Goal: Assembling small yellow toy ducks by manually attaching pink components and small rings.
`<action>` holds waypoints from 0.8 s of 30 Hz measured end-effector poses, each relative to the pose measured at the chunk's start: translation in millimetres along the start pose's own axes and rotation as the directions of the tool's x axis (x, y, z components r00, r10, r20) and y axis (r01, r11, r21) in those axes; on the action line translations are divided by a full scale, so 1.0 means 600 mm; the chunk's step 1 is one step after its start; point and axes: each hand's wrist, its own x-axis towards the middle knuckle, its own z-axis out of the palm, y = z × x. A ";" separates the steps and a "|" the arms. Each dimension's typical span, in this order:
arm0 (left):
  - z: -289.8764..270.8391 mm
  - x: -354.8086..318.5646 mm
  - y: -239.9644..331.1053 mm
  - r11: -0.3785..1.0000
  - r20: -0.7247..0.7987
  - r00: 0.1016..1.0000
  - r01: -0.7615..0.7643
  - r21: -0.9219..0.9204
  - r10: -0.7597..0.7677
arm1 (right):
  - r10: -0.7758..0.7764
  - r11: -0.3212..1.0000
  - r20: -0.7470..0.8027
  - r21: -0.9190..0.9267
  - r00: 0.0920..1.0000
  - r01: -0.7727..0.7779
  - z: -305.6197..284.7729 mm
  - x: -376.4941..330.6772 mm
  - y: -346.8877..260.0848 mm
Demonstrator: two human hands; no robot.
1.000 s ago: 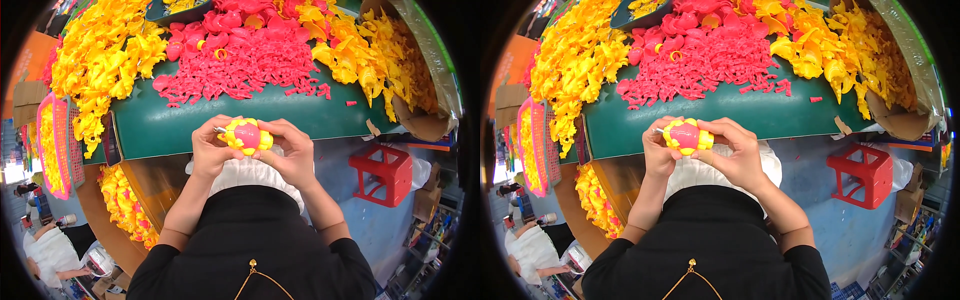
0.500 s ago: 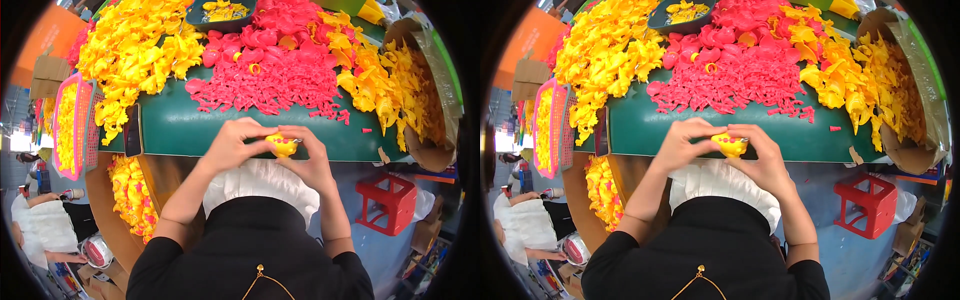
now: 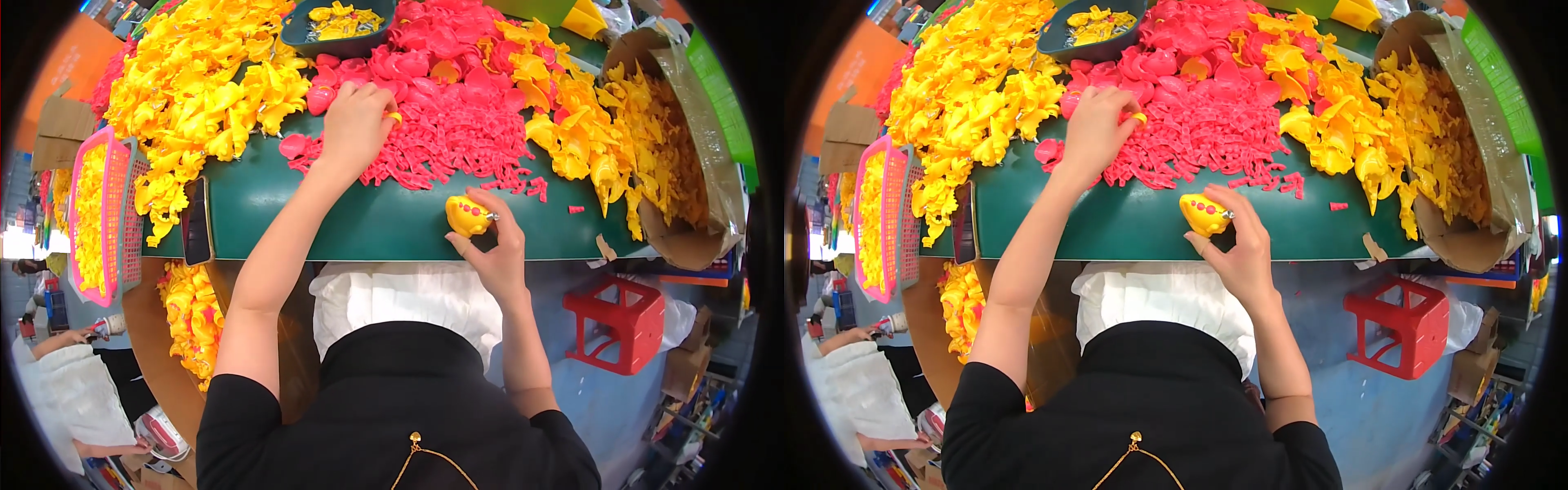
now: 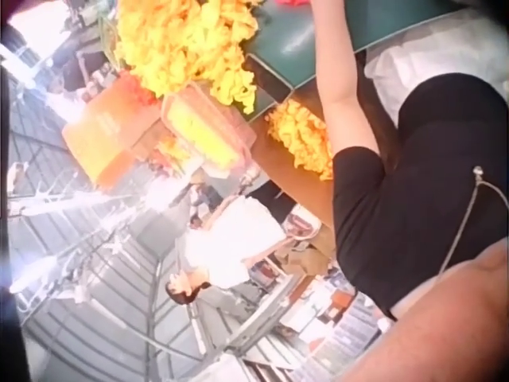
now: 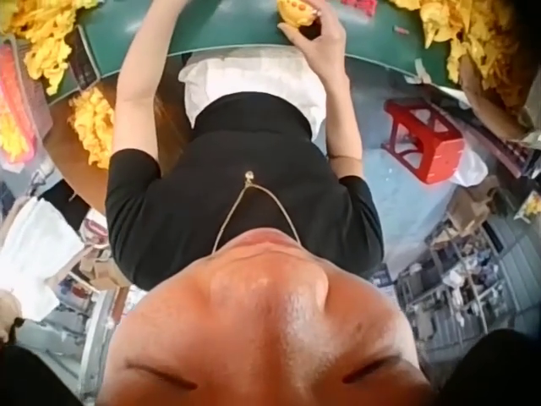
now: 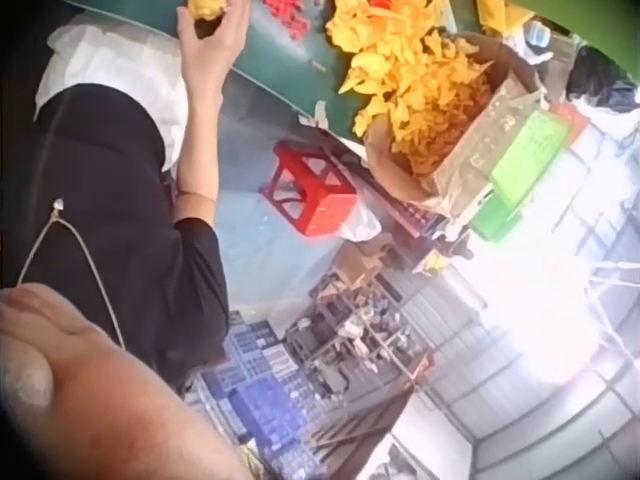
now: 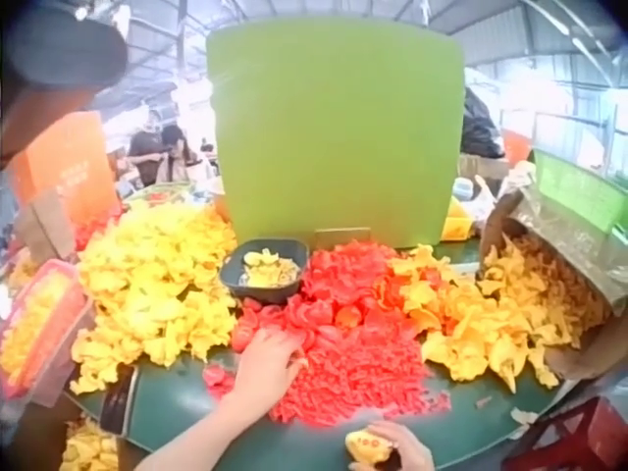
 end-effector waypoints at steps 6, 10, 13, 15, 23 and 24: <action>-0.040 -0.091 0.073 0.958 0.081 0.997 0.008 -0.288 0.016 | 0.252 0.914 -0.017 0.332 0.968 -0.232 -0.007 -0.006 0.002; -0.025 -0.134 0.097 0.920 0.135 0.991 0.040 -0.390 0.014 | 0.268 0.910 -0.004 0.329 0.963 -0.252 -0.010 -0.004 -0.005; -0.022 -0.134 0.100 0.913 0.109 0.994 0.035 -0.407 0.010 | 0.271 0.896 0.002 0.364 0.963 -0.253 -0.011 -0.009 -0.002; -0.023 -0.131 0.096 0.911 0.107 0.994 0.068 -0.407 -0.027 | 0.274 0.886 0.002 0.388 0.962 -0.253 -0.014 -0.010 0.003; -0.031 -0.151 0.097 0.337 0.227 0.858 0.406 -0.850 -0.461 | 0.356 0.785 0.037 0.531 0.934 -0.320 -0.024 -0.005 0.017; -0.027 -0.164 0.125 0.614 0.141 0.949 0.292 -0.733 -0.283 | 0.383 0.748 0.004 0.585 0.924 -0.313 -0.028 -0.006 0.021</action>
